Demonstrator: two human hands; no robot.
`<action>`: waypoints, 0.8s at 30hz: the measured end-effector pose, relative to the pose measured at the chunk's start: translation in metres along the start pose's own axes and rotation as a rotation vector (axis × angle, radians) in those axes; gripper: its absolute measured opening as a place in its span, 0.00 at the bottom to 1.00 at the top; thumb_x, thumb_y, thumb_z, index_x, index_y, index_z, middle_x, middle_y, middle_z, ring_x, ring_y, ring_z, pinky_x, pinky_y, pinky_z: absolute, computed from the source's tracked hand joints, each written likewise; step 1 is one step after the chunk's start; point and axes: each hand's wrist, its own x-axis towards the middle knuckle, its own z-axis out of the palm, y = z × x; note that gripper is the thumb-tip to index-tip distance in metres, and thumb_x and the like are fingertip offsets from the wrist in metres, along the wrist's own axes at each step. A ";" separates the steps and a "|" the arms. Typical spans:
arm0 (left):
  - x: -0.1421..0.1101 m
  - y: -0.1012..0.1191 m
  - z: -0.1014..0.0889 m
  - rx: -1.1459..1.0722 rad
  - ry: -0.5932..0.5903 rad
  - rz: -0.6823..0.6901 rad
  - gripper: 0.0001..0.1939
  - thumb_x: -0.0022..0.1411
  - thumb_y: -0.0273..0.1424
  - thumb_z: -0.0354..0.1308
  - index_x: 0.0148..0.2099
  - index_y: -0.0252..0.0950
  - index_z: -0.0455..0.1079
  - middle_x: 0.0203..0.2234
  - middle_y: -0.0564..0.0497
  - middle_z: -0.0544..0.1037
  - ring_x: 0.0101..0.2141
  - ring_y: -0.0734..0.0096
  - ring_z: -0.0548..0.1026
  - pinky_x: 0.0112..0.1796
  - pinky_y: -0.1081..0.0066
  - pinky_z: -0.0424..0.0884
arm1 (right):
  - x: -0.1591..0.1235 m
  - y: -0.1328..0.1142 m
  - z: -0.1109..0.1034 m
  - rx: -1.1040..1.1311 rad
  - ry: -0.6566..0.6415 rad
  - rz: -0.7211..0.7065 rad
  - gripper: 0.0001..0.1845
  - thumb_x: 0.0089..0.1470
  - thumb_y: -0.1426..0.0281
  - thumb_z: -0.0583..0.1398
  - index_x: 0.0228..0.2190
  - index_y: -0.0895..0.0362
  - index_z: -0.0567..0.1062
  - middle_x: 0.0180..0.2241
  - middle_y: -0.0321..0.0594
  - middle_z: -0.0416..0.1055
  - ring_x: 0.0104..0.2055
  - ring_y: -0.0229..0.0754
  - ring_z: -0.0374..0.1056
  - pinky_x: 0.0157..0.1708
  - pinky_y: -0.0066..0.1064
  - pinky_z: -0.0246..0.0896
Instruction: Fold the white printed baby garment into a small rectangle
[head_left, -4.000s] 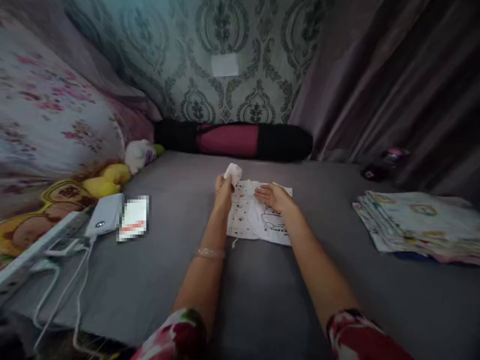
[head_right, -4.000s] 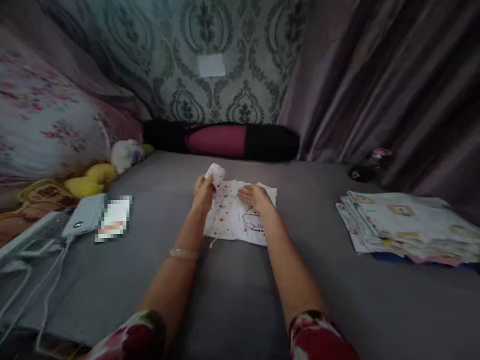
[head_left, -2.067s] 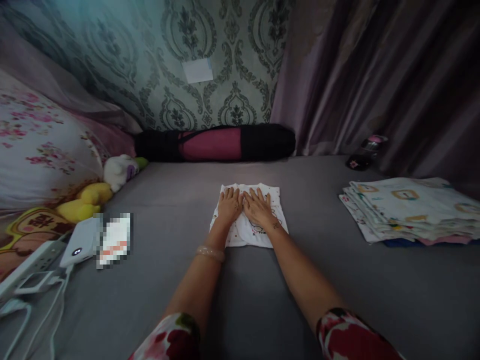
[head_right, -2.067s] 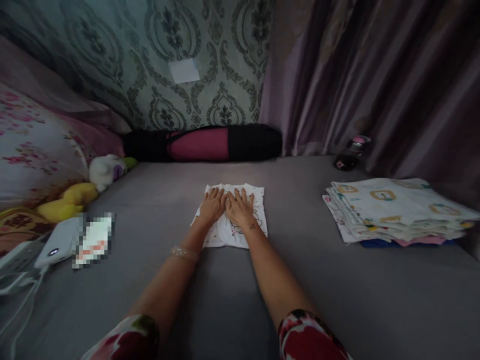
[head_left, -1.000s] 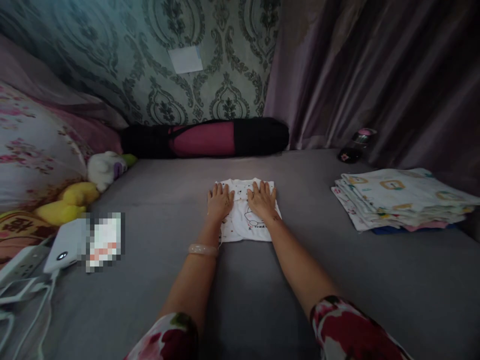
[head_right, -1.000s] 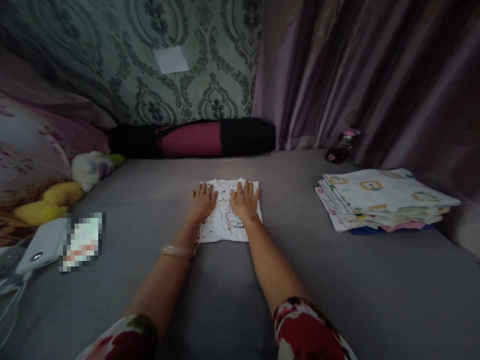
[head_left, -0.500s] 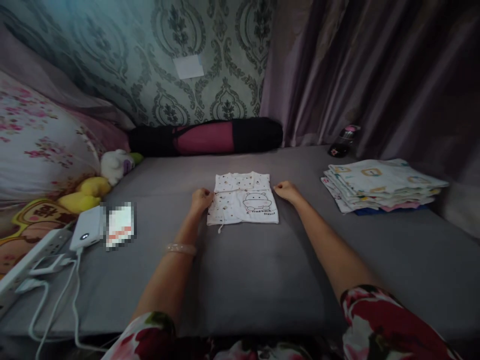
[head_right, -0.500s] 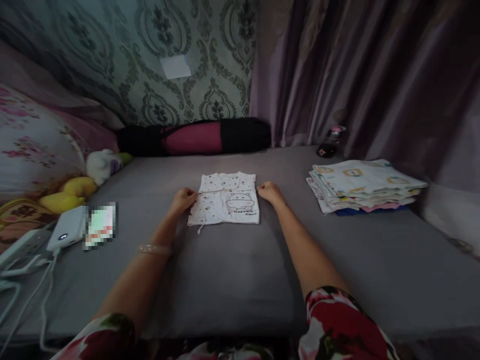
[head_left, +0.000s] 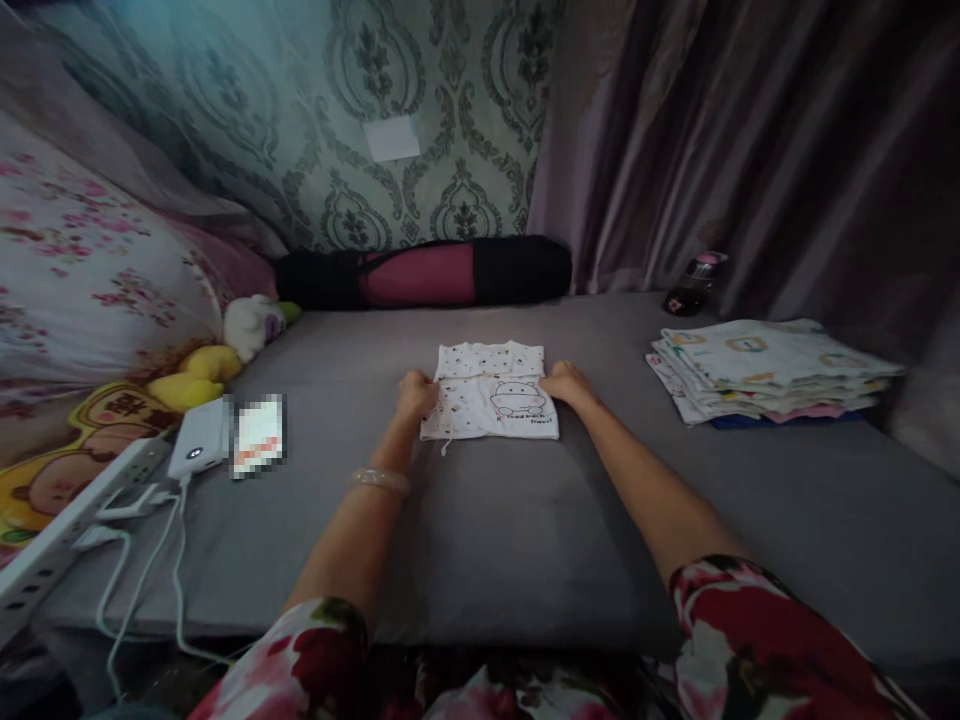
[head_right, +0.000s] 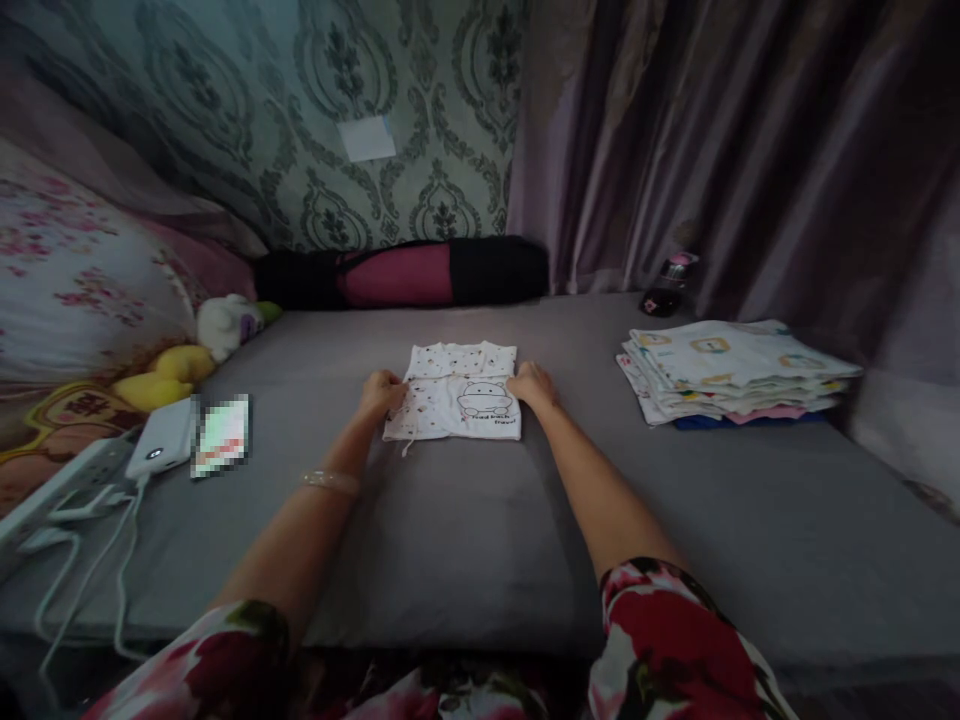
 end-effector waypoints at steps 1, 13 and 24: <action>-0.002 0.001 -0.001 0.014 0.009 0.002 0.05 0.60 0.31 0.55 0.37 0.36 0.70 0.36 0.42 0.79 0.41 0.61 0.76 0.37 0.69 0.69 | -0.004 -0.001 0.001 -0.013 0.019 -0.013 0.17 0.55 0.65 0.58 0.42 0.62 0.77 0.44 0.58 0.74 0.47 0.54 0.71 0.42 0.37 0.64; -0.038 0.007 0.000 0.319 0.064 0.608 0.25 0.68 0.37 0.46 0.63 0.32 0.57 0.61 0.37 0.62 0.60 0.52 0.60 0.57 0.56 0.58 | -0.059 -0.017 0.018 -0.242 0.289 -0.488 0.23 0.62 0.71 0.47 0.56 0.68 0.65 0.58 0.59 0.62 0.61 0.55 0.55 0.58 0.45 0.51; -0.056 0.005 0.029 0.356 -0.241 0.786 0.32 0.70 0.48 0.31 0.70 0.40 0.45 0.69 0.45 0.46 0.67 0.57 0.43 0.63 0.52 0.42 | -0.076 -0.016 0.049 -0.224 0.066 -0.640 0.30 0.65 0.59 0.42 0.65 0.56 0.55 0.68 0.48 0.45 0.69 0.55 0.40 0.64 0.55 0.34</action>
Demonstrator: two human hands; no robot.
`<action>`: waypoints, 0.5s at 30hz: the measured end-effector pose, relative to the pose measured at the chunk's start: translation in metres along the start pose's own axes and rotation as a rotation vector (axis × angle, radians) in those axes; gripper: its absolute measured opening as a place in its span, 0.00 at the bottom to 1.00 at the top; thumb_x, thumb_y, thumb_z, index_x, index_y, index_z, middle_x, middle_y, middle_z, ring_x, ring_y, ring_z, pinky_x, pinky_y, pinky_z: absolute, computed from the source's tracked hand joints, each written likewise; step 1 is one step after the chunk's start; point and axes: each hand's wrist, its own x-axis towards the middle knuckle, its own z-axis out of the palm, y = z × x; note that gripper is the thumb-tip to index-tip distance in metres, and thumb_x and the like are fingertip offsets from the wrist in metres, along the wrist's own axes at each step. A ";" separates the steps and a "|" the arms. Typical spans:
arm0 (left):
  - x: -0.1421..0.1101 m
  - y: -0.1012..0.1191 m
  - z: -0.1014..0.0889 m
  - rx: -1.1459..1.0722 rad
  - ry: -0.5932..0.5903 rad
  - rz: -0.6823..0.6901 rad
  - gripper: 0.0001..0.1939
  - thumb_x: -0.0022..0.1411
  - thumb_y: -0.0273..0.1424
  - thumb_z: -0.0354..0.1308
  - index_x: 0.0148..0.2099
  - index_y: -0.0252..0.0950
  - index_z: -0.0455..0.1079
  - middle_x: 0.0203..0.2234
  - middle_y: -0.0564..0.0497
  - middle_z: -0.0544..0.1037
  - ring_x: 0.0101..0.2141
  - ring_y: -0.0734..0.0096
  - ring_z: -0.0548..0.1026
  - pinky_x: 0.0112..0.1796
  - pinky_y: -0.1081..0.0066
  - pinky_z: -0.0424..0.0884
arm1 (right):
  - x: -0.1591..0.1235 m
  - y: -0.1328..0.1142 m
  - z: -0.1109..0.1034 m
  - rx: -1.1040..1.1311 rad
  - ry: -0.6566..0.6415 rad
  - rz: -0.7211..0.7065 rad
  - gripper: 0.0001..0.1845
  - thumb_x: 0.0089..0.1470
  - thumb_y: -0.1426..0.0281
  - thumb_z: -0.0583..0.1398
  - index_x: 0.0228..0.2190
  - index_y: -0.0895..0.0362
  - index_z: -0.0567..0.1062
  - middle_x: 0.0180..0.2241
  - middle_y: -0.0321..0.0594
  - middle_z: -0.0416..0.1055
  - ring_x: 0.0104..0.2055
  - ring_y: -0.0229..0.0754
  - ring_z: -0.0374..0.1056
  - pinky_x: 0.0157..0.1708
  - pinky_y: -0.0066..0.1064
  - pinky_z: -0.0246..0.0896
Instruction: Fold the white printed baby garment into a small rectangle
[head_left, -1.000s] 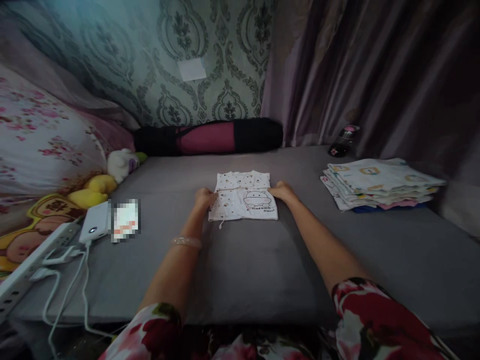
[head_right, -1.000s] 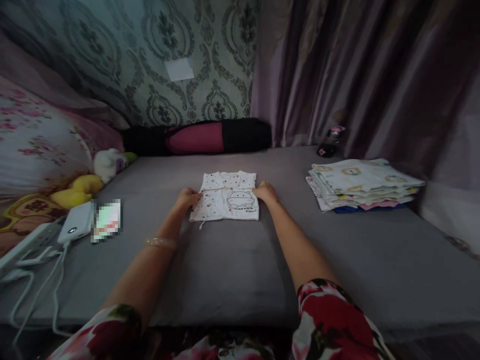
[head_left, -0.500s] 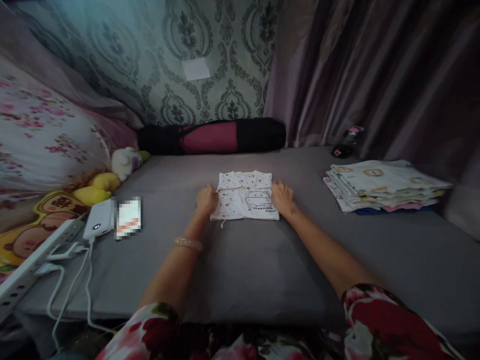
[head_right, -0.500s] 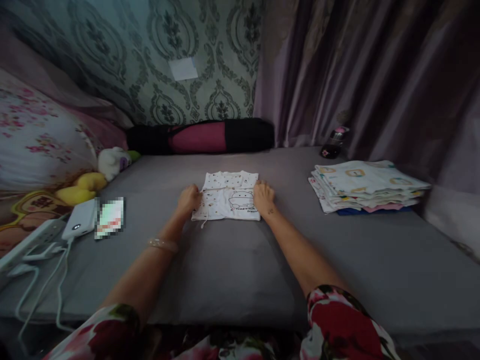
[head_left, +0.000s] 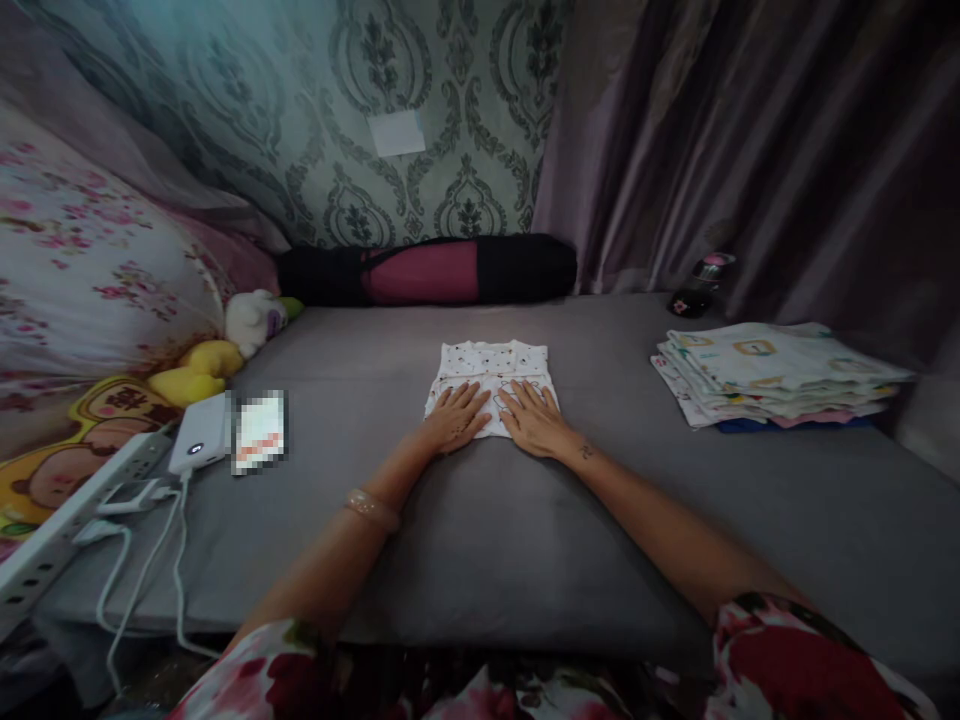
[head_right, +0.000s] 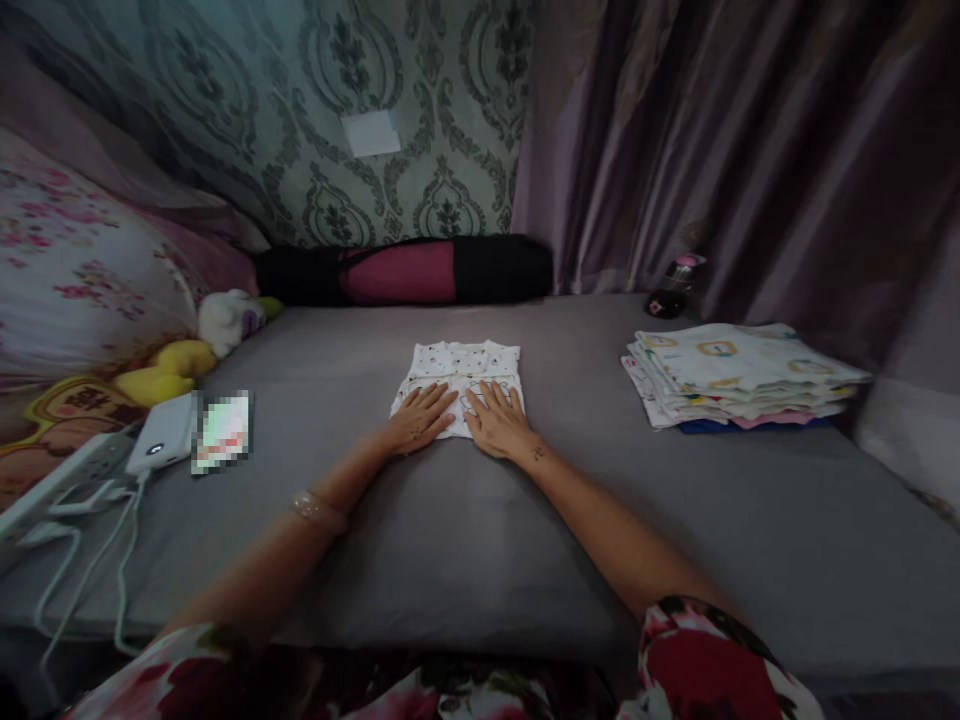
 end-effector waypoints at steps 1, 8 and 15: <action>0.000 -0.001 0.000 0.006 0.001 -0.001 0.32 0.70 0.48 0.31 0.70 0.40 0.45 0.69 0.45 0.46 0.67 0.57 0.43 0.63 0.52 0.42 | 0.000 0.000 0.000 -0.001 -0.002 0.001 0.30 0.65 0.59 0.42 0.65 0.56 0.55 0.68 0.48 0.45 0.69 0.55 0.40 0.64 0.55 0.35; -0.006 0.006 -0.001 0.065 0.096 0.015 0.30 0.71 0.46 0.35 0.67 0.37 0.53 0.67 0.41 0.53 0.66 0.53 0.48 0.62 0.48 0.42 | 0.002 0.002 -0.004 0.027 -0.039 -0.008 0.31 0.65 0.59 0.42 0.65 0.58 0.55 0.68 0.50 0.45 0.69 0.56 0.39 0.64 0.55 0.33; -0.026 0.008 -0.019 -0.008 0.228 0.251 0.25 0.66 0.47 0.48 0.56 0.35 0.66 0.48 0.41 0.71 0.48 0.58 0.69 0.49 0.60 0.65 | -0.014 0.003 -0.009 0.163 0.055 -0.205 0.24 0.64 0.59 0.51 0.56 0.56 0.67 0.61 0.50 0.59 0.63 0.49 0.53 0.61 0.47 0.46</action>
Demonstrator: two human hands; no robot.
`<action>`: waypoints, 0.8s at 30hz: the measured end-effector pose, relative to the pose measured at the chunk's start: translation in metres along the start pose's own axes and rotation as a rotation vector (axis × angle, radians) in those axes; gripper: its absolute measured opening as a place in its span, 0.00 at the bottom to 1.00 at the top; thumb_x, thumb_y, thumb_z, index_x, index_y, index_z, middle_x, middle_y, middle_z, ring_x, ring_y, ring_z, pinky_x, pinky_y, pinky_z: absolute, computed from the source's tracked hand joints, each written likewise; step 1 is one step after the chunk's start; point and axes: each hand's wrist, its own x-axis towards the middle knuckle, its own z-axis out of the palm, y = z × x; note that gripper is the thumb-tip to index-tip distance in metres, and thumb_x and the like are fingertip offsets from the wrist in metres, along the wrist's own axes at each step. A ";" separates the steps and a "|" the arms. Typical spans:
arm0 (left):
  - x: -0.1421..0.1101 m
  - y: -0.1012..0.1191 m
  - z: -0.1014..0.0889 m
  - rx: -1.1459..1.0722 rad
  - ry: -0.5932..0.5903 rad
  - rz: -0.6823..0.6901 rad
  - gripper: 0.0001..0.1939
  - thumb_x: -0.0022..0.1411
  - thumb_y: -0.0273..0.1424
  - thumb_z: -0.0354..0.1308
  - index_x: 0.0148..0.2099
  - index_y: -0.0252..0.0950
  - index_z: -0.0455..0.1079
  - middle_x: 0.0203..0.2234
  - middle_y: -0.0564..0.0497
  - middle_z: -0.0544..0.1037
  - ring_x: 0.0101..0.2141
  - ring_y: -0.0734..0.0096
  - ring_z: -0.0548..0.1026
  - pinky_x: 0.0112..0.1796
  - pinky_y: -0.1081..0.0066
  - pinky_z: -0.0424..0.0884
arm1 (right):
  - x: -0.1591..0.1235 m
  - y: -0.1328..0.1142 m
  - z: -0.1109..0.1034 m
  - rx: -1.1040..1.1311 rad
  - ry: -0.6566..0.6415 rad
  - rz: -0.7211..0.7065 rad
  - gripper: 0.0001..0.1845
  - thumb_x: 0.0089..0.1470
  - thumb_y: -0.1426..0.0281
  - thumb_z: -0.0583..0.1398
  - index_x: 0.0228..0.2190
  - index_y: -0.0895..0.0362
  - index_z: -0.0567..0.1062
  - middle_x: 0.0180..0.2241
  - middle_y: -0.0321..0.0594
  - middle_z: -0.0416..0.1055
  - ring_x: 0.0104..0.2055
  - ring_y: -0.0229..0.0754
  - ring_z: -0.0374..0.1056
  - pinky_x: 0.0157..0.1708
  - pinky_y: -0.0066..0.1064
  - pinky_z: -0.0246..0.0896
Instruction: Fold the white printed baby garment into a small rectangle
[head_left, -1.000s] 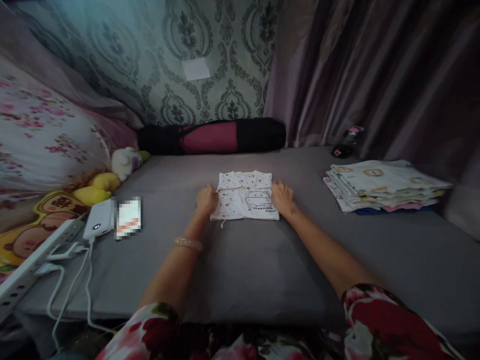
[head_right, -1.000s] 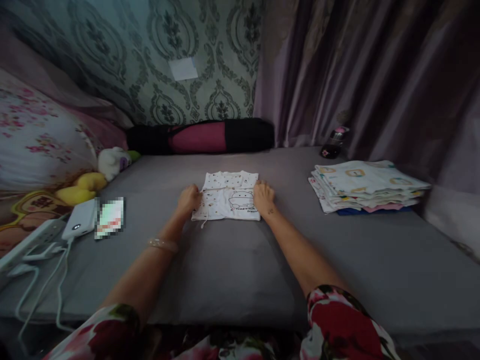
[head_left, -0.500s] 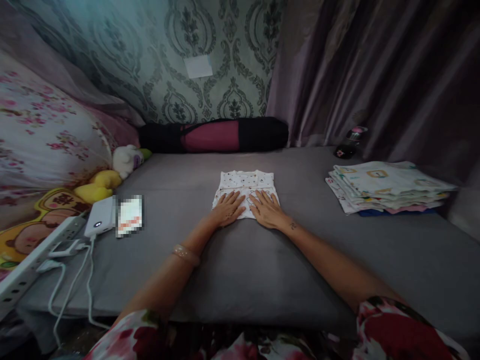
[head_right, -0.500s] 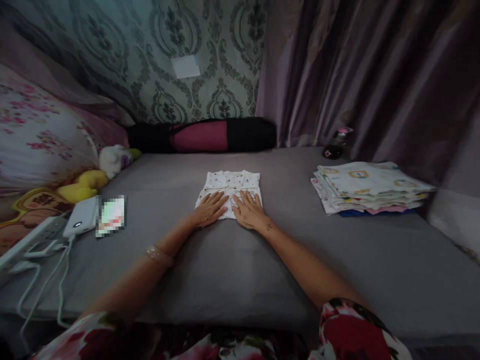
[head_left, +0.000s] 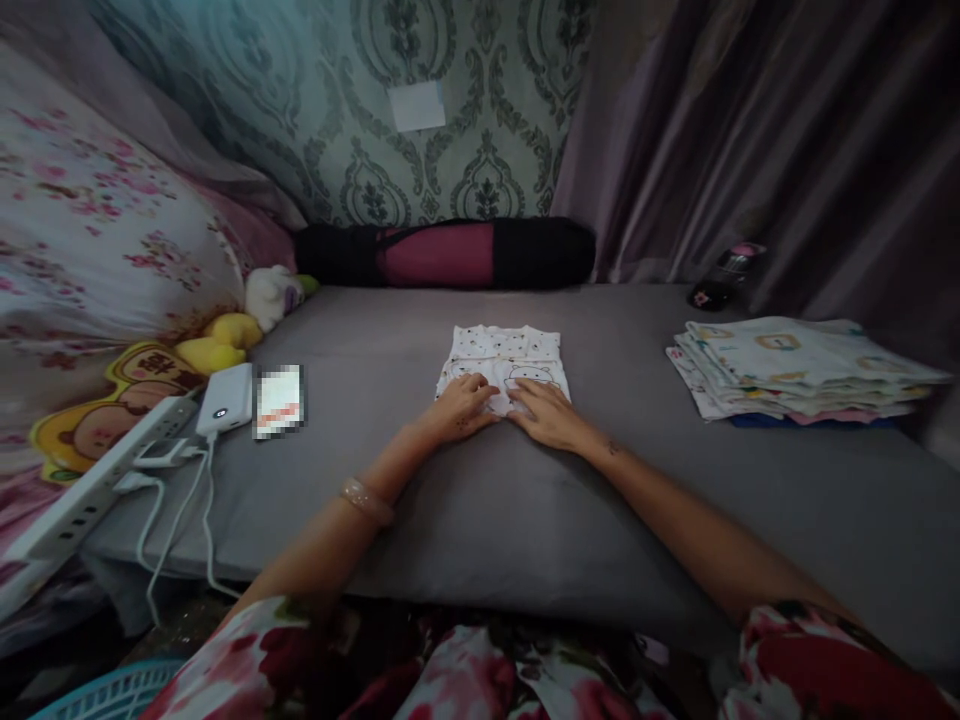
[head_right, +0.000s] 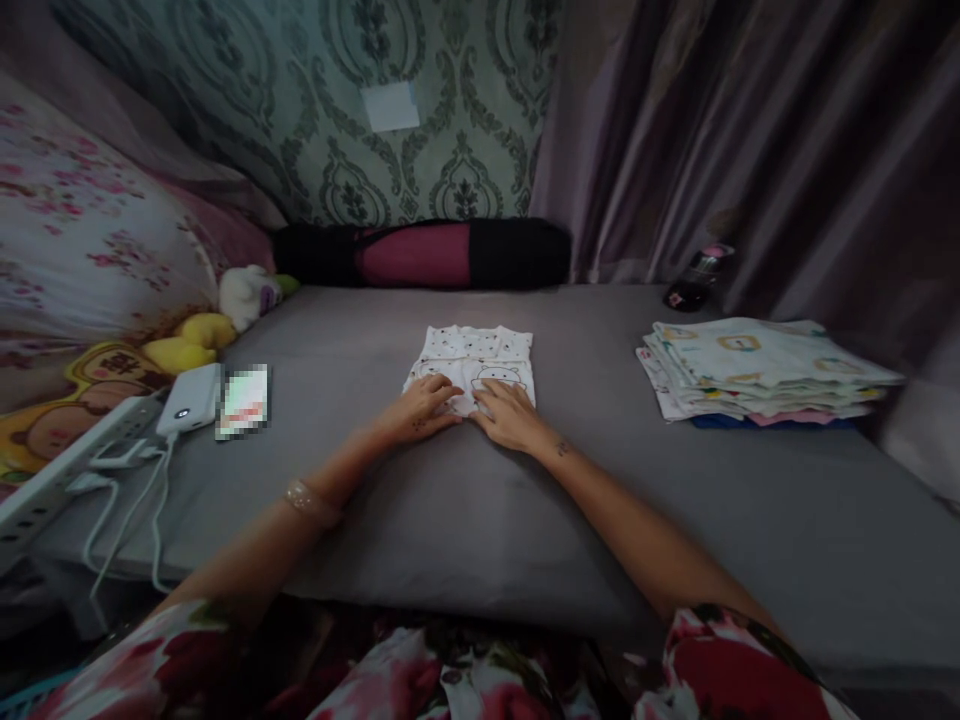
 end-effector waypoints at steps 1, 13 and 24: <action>-0.002 0.000 -0.002 -0.019 -0.014 0.033 0.22 0.67 0.45 0.48 0.53 0.35 0.68 0.45 0.42 0.72 0.46 0.61 0.70 0.47 0.63 0.66 | -0.002 -0.002 0.000 0.001 0.032 -0.045 0.22 0.63 0.60 0.53 0.53 0.57 0.70 0.58 0.49 0.63 0.60 0.48 0.57 0.59 0.43 0.50; 0.003 0.012 -0.002 0.085 -0.059 0.021 0.17 0.70 0.33 0.40 0.40 0.34 0.70 0.35 0.44 0.73 0.38 0.64 0.71 0.42 0.66 0.67 | -0.003 -0.027 -0.009 -0.243 0.033 -0.105 0.14 0.63 0.68 0.51 0.46 0.59 0.72 0.42 0.47 0.68 0.46 0.47 0.62 0.46 0.36 0.57; -0.015 -0.002 -0.005 0.158 0.006 -0.066 0.17 0.68 0.35 0.45 0.54 0.35 0.65 0.48 0.41 0.72 0.50 0.57 0.68 0.49 0.59 0.64 | 0.000 -0.023 -0.005 -0.255 0.114 -0.036 0.17 0.65 0.71 0.47 0.43 0.57 0.74 0.42 0.46 0.71 0.47 0.45 0.64 0.48 0.34 0.57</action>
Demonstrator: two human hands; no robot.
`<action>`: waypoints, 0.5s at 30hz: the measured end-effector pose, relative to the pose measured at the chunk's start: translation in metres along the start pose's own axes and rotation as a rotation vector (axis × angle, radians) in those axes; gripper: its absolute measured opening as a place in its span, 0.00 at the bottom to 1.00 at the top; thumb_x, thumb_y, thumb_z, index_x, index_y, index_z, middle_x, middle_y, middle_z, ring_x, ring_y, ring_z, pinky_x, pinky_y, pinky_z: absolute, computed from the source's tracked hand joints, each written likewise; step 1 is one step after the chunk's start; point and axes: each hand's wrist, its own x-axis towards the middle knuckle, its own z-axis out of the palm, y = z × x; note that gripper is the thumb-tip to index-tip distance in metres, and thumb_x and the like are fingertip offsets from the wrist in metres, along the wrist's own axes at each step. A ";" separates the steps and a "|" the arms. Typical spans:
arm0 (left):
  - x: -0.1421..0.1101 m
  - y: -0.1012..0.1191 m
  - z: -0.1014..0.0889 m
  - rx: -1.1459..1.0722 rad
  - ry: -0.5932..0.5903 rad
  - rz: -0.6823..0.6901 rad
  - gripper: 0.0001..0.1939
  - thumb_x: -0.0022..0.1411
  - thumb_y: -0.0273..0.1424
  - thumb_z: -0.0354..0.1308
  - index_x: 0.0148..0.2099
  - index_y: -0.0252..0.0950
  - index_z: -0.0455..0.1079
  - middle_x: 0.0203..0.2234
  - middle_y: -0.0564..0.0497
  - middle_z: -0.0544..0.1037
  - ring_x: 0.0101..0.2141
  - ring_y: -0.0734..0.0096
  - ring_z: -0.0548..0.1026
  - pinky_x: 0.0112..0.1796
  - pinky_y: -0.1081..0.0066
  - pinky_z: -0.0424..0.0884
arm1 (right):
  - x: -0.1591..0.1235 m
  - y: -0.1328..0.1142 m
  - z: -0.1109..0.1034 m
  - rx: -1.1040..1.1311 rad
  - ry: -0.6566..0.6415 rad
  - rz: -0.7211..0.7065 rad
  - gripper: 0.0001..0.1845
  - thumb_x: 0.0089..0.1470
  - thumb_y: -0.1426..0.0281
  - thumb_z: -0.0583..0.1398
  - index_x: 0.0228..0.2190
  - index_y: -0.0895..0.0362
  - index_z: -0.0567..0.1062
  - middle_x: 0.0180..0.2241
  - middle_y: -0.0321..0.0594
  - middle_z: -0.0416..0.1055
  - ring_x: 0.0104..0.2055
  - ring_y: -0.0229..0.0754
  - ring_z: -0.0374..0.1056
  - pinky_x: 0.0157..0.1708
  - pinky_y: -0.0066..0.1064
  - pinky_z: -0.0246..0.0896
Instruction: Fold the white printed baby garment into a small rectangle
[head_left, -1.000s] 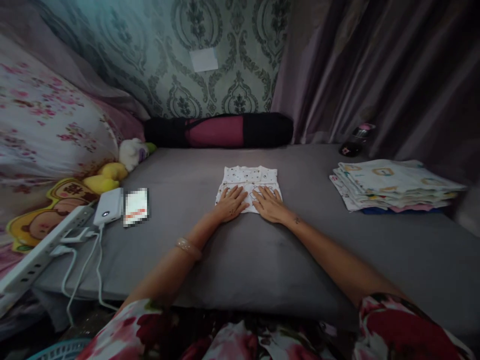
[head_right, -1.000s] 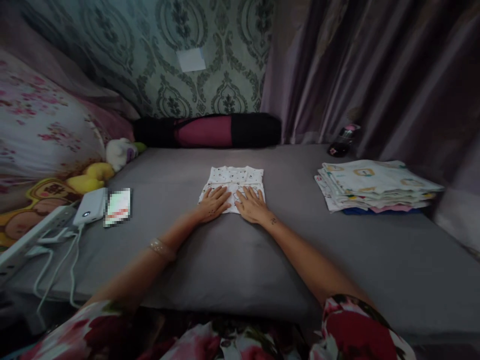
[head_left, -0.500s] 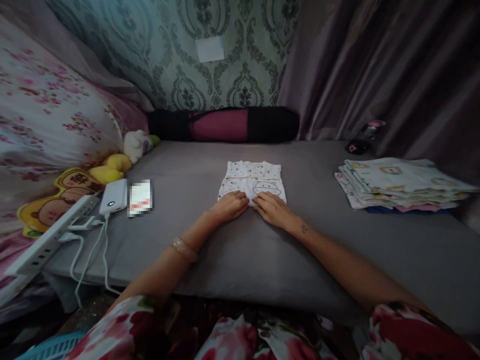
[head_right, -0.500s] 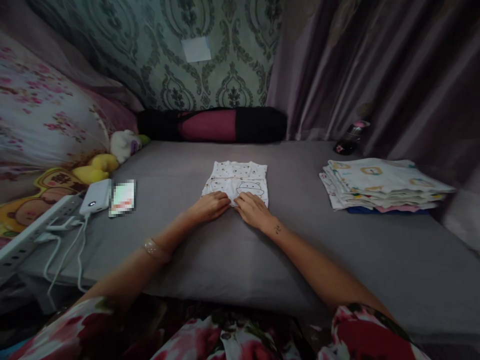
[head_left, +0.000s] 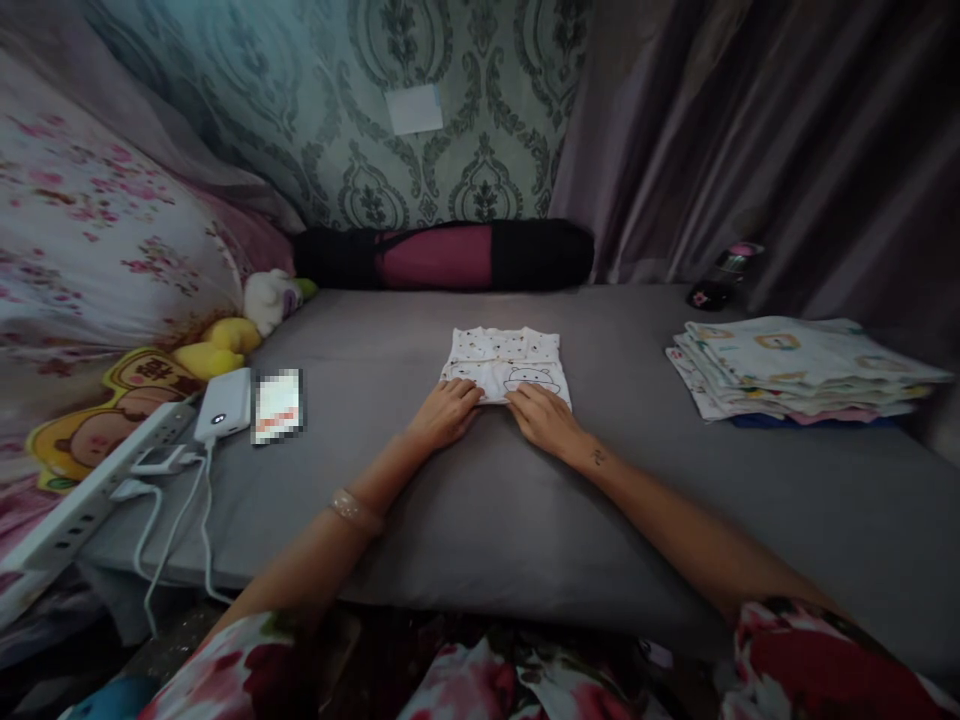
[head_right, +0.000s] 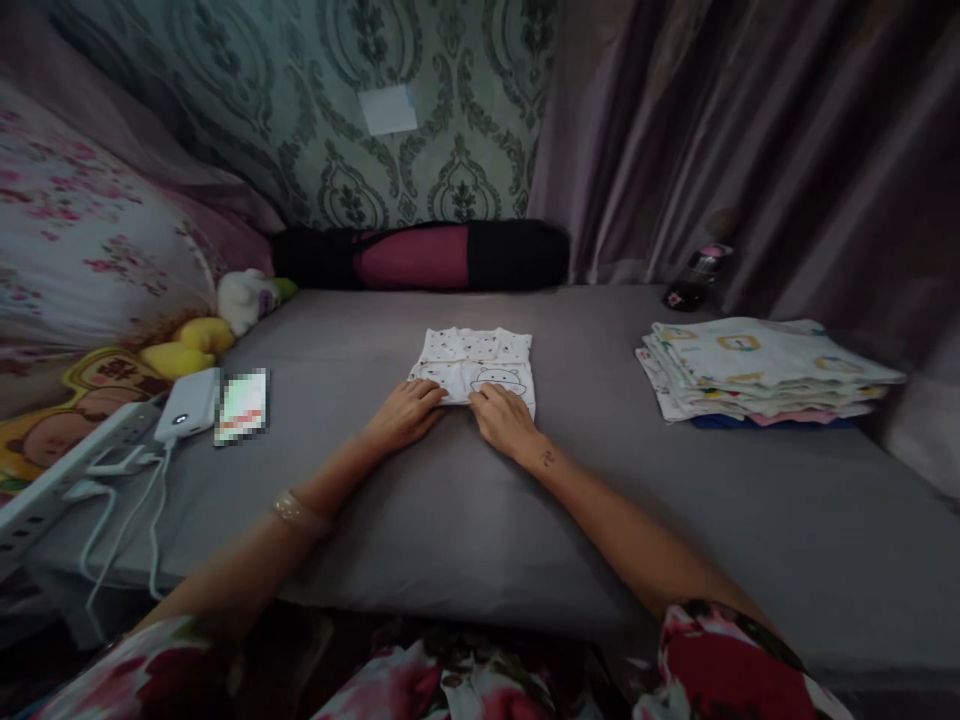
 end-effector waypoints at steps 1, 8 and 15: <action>-0.004 -0.004 -0.001 0.011 -0.001 -0.009 0.17 0.68 0.31 0.44 0.55 0.35 0.65 0.50 0.40 0.71 0.51 0.57 0.68 0.50 0.59 0.63 | -0.003 0.002 0.000 0.011 0.008 -0.004 0.17 0.64 0.71 0.48 0.44 0.56 0.74 0.44 0.46 0.71 0.48 0.46 0.64 0.49 0.35 0.58; -0.026 -0.033 0.004 -0.120 -0.025 0.004 0.22 0.66 0.25 0.43 0.61 0.36 0.62 0.58 0.42 0.69 0.58 0.63 0.66 0.55 0.60 0.64 | -0.026 0.041 0.013 0.148 0.023 0.003 0.25 0.58 0.78 0.49 0.56 0.57 0.69 0.57 0.48 0.66 0.60 0.47 0.60 0.59 0.44 0.56; -0.022 -0.039 0.001 -0.195 -0.078 -0.009 0.25 0.63 0.22 0.44 0.60 0.41 0.65 0.57 0.47 0.71 0.57 0.68 0.68 0.57 0.63 0.65 | -0.029 0.062 0.009 0.258 -0.150 -0.062 0.41 0.45 0.88 0.46 0.60 0.55 0.63 0.62 0.45 0.61 0.64 0.42 0.54 0.62 0.43 0.54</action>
